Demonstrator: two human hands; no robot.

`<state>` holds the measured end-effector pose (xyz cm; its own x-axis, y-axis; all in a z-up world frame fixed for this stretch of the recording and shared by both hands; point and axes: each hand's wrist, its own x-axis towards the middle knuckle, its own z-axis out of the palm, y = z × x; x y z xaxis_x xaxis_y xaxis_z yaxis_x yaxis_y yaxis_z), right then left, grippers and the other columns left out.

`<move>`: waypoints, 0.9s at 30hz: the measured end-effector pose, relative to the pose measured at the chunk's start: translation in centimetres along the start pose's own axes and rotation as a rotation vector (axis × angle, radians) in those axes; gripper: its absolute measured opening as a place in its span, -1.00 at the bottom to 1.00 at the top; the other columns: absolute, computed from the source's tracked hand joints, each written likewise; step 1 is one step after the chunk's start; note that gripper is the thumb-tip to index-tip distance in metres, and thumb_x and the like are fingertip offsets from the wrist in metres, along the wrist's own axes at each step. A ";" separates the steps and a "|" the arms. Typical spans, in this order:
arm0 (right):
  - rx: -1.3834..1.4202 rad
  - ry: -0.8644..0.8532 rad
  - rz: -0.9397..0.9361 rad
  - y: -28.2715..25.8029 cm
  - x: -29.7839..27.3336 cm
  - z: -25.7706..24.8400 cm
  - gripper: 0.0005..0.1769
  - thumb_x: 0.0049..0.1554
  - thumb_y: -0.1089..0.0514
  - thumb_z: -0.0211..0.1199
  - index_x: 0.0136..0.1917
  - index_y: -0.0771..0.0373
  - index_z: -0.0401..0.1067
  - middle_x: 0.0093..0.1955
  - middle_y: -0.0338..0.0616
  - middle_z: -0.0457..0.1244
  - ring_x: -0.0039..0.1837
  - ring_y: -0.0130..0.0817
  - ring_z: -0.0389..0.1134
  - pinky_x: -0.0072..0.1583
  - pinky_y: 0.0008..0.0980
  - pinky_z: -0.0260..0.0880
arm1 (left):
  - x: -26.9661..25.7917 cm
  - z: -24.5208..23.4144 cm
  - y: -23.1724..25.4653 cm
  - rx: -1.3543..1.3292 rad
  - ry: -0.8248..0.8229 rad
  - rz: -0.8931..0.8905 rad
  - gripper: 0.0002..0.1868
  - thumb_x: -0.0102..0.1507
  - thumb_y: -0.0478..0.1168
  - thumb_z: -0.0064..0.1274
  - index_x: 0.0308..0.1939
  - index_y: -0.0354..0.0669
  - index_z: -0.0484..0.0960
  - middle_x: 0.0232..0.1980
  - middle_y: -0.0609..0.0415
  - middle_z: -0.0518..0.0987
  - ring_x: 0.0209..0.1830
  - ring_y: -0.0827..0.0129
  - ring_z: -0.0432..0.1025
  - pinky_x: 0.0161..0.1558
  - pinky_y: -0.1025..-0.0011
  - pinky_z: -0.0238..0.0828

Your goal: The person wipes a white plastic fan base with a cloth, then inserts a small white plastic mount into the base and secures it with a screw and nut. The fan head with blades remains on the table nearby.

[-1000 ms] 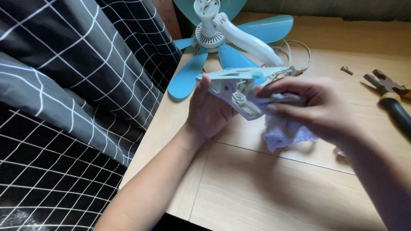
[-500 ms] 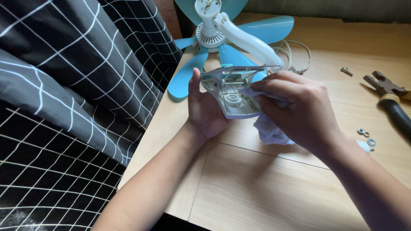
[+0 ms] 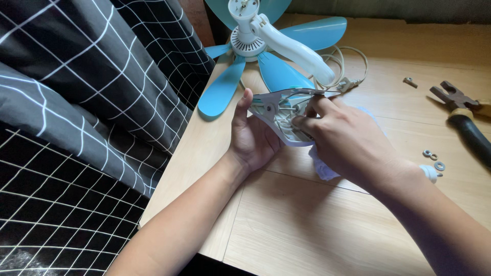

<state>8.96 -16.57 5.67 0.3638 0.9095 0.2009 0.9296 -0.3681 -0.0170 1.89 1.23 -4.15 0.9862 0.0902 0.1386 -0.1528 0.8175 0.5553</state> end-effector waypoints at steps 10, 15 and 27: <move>0.033 0.038 -0.268 1.7 -0.4 0.2 -0.49 -0.20 0.32 0.31 0.06 0.09 0.61 -0.03 -0.09 0.29 0.04 -0.09 0.36 0.06 -0.13 0.43 | -0.1 0.3 0.0 0.038 0.063 -0.011 -0.01 0.24 0.51 -0.09 0.35 -0.33 0.44 0.23 -0.13 0.58 0.19 0.17 0.52 0.28 0.19 0.47; 0.258 0.086 -0.246 2.3 -0.6 0.2 -0.55 -0.16 0.38 0.30 0.03 0.11 0.62 -0.04 -0.12 0.32 0.01 -0.10 0.40 0.03 -0.14 0.44 | 0.0 0.5 0.0 0.010 0.033 -0.010 -0.01 0.23 0.51 -0.09 0.36 -0.31 0.43 0.26 -0.14 0.56 0.24 0.12 0.49 0.33 0.10 0.43; 0.537 0.258 -0.127 3.5 -1.0 -2.6 -0.71 0.06 0.36 0.31 0.06 0.15 0.60 0.00 -0.18 0.41 0.00 -0.29 0.49 0.03 -0.33 0.52 | 0.3 -1.9 0.9 -0.224 -0.057 0.020 0.09 0.23 0.63 -0.22 0.33 -0.34 0.45 0.13 -0.33 0.55 0.09 -0.02 0.51 0.15 0.14 0.52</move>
<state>11.73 -19.26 7.92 0.2849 0.8391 0.4634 0.8886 -0.0499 -0.4559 2.13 3.13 -5.19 0.9771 0.0804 0.1968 -0.1478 0.9222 0.3574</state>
